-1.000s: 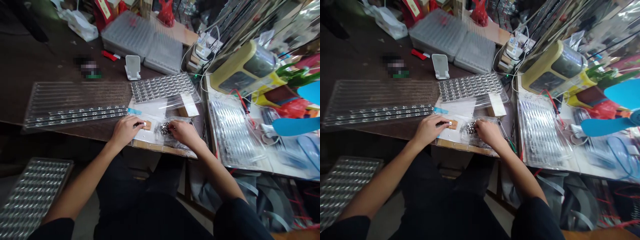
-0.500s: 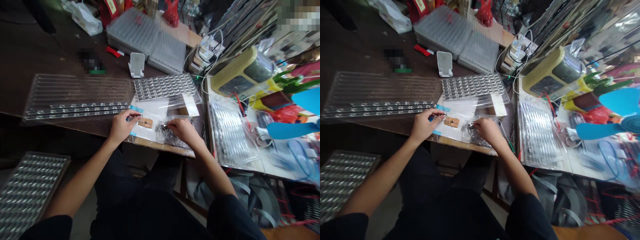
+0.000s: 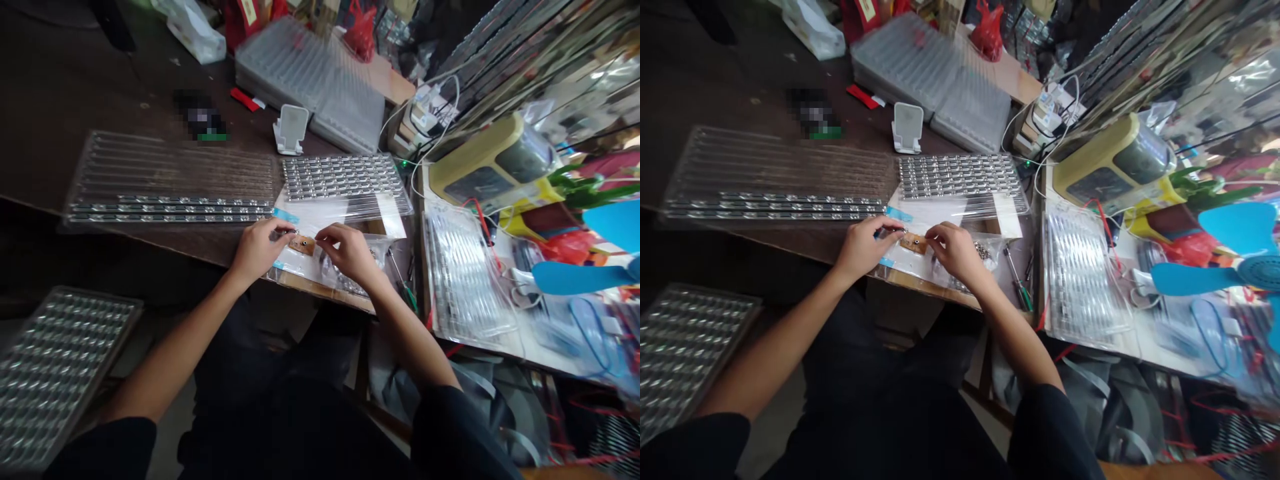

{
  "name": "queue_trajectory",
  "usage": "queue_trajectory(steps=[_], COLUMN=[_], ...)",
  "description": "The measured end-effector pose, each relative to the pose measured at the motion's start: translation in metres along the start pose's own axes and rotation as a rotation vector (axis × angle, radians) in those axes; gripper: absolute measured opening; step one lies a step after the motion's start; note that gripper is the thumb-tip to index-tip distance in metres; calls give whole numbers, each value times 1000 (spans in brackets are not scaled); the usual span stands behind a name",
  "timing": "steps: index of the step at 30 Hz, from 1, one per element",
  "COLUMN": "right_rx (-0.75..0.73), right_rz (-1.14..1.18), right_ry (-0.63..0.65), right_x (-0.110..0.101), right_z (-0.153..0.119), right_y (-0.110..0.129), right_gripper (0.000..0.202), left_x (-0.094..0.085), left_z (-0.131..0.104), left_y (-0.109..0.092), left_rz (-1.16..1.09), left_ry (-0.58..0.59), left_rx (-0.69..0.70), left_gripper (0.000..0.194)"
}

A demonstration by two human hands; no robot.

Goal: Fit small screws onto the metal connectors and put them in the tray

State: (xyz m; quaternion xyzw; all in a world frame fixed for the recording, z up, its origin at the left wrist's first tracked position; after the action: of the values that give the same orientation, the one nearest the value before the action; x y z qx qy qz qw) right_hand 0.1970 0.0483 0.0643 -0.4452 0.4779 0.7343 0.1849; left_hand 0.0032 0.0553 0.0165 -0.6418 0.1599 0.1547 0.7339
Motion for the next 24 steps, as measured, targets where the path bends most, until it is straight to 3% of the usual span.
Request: queue_trajectory(steps=[6,15,19,24], right_rx=[-41,-144,-175,-194], right_rz=[22,-426,-281,10], right_ry=[24,240,246,-6], right_x=[36,52,48,12], right_z=[12,1,1,-15], right_y=[2,17,14,5], right_gripper=[26,30,33,38], left_x=[-1,-2,0,22], left_z=[-1,2,7,8], left_y=[-3,-6,-12,-22], left_rz=[-9,16,68,97], left_ry=[1,-23,-61,20], left_rx=[21,7,-3,28], left_gripper=[11,8,9,8])
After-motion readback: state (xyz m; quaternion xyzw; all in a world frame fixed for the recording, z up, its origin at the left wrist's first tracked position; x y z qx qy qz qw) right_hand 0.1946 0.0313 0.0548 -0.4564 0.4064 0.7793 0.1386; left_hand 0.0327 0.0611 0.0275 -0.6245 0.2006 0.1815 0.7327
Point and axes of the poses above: each hand's wrist, its own z-axis towards the middle knuckle, its own x-axis out of the palm, y = z × x, the point moved 6 cm from there along z, towards the middle knuckle, and after that the axes turned 13 degrees about -x, right-handed, at the moved point
